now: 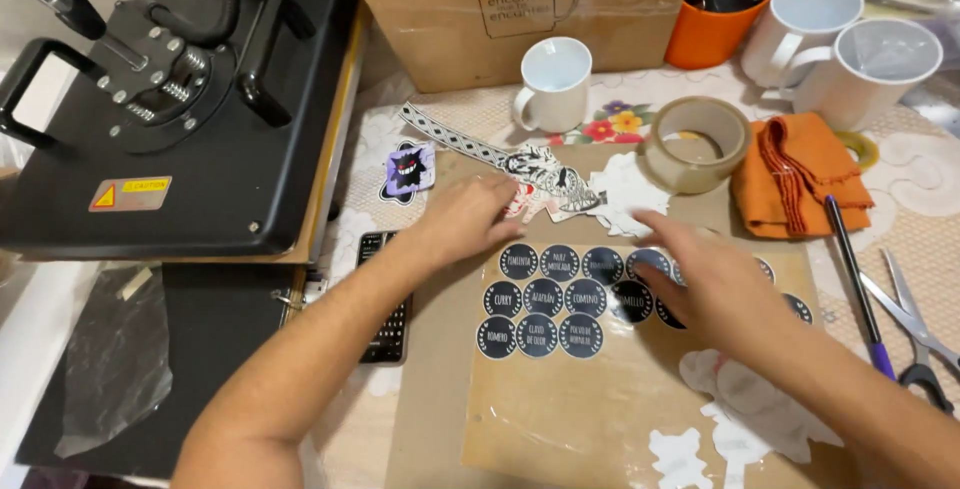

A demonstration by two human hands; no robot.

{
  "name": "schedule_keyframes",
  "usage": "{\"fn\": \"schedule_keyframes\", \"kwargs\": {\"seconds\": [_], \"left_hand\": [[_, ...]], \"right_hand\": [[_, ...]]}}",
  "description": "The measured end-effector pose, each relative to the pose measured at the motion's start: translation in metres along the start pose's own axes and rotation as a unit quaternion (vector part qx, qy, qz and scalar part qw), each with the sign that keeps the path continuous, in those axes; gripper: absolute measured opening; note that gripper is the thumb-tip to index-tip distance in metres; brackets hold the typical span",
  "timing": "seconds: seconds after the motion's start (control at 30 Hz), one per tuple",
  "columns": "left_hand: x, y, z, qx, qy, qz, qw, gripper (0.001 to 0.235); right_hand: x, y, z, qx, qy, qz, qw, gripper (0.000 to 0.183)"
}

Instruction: Peeling, organizing, and preparing sticker sheets for use, including using a pen and scissors.

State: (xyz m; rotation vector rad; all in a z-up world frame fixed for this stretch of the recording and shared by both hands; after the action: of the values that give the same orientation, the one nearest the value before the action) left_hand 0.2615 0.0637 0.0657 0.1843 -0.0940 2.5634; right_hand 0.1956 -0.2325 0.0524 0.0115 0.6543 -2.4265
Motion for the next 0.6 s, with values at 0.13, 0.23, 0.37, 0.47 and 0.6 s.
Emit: {"fn": "schedule_keyframes", "kwargs": {"seconds": [0.13,0.23,0.37,0.47,0.6], "left_hand": [[-0.010,-0.019,-0.040,0.124,0.013,-0.039,0.991,0.049],[-0.009,-0.024,-0.047,0.128,0.020,-0.033,0.991,0.046],[-0.003,-0.028,-0.047,0.179,0.030,-0.034,0.983,0.045],[-0.005,-0.025,-0.046,0.214,0.053,-0.007,0.975,0.046],[-0.017,-0.022,-0.053,0.301,0.103,0.066,0.946,0.050]], "right_hand": [[-0.096,-0.015,-0.018,-0.034,-0.046,-0.023,0.998,0.066],[-0.138,-0.011,-0.037,0.029,-0.088,-0.107,0.990,0.096],[-0.149,-0.012,-0.045,0.032,-0.105,-0.157,0.982,0.104],[-0.149,-0.003,-0.052,-0.076,-0.059,-0.165,0.982,0.095],[-0.148,0.009,-0.051,-0.342,0.023,-0.156,0.926,0.076]]}}
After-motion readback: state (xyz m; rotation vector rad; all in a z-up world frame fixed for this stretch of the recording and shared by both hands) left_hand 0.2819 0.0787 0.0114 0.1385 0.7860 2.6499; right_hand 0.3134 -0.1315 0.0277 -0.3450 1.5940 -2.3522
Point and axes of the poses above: each hand's wrist, its own x-axis away from the middle knuckle, its own z-axis out of the back of the hand, y = z × x, the point moved 1 cm from there along -x, towards the middle knuckle, and after that the axes turned 9 degrees about -y, right-handed, at the moved point
